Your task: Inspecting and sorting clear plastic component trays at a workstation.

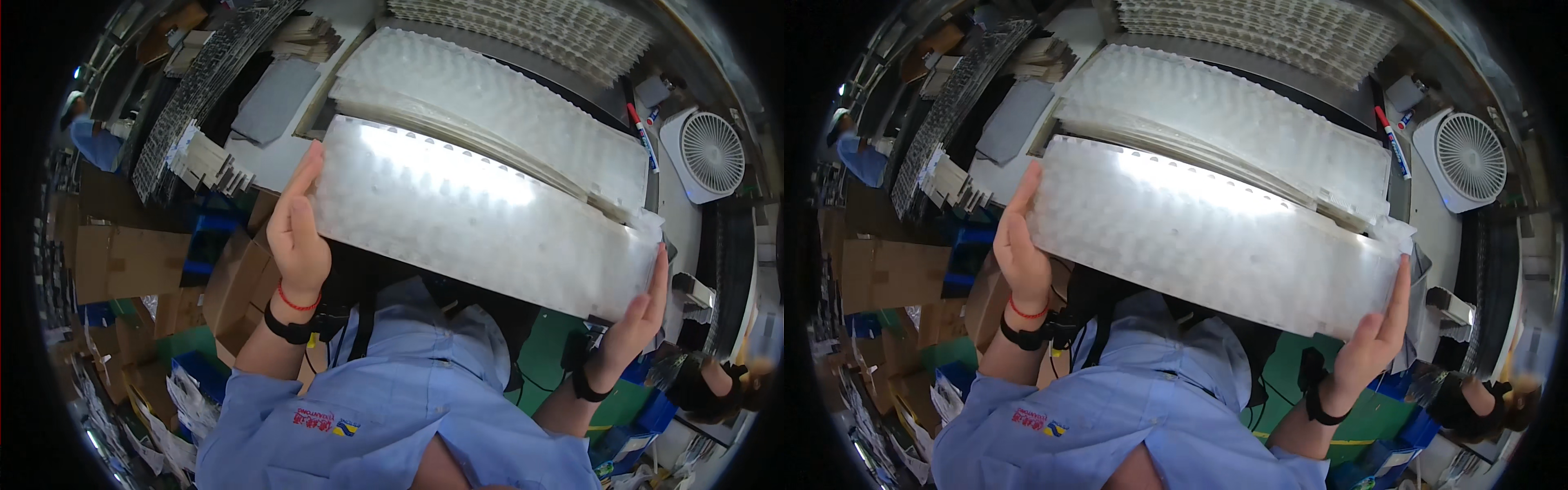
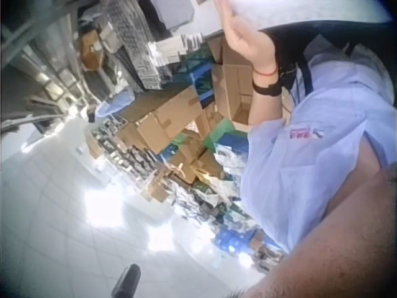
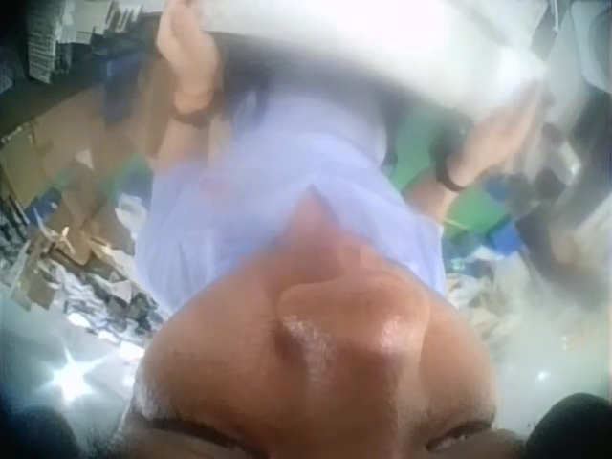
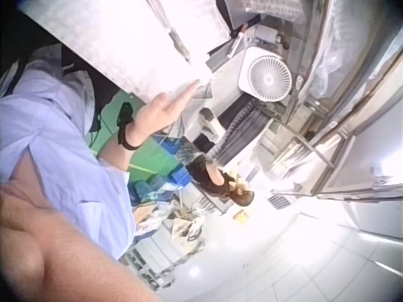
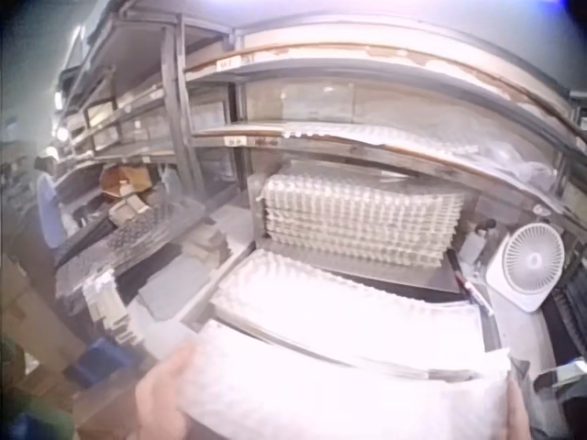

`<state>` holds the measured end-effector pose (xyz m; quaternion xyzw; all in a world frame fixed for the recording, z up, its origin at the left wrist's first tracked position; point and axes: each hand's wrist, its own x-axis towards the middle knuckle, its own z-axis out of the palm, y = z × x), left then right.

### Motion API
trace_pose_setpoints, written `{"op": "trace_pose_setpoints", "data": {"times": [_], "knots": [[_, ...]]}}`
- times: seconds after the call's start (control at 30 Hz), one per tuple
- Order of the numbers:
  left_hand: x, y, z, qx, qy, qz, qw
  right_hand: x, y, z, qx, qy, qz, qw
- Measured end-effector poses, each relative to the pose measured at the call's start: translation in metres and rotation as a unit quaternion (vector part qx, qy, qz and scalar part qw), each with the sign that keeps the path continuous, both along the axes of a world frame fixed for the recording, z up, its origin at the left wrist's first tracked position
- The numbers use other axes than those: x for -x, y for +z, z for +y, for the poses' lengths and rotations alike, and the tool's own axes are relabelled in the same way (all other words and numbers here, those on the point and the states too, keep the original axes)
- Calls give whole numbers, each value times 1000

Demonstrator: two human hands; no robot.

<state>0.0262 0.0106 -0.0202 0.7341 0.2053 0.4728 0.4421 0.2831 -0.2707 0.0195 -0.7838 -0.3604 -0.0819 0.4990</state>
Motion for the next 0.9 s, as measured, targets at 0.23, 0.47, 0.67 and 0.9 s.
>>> {"op": "trace_pose_setpoints", "data": {"times": [0.23, 0.47, 0.67, 0.9], "knots": [[23, 34, 62, 163, -10, -83, 983, -8, -8, -10, -163, 60, 118, 978], [-61, 85, 138, 120, -31, 290, 949, -8, 16, -11, -139, -20, 52, 989], [-87, 70, 188, 55, -105, 451, 885, -9, 9, -23, -161, -11, 54, 985], [-75, 82, 182, 144, -82, 225, 960, -8, 11, -35, -171, -44, 64, 982]]}}
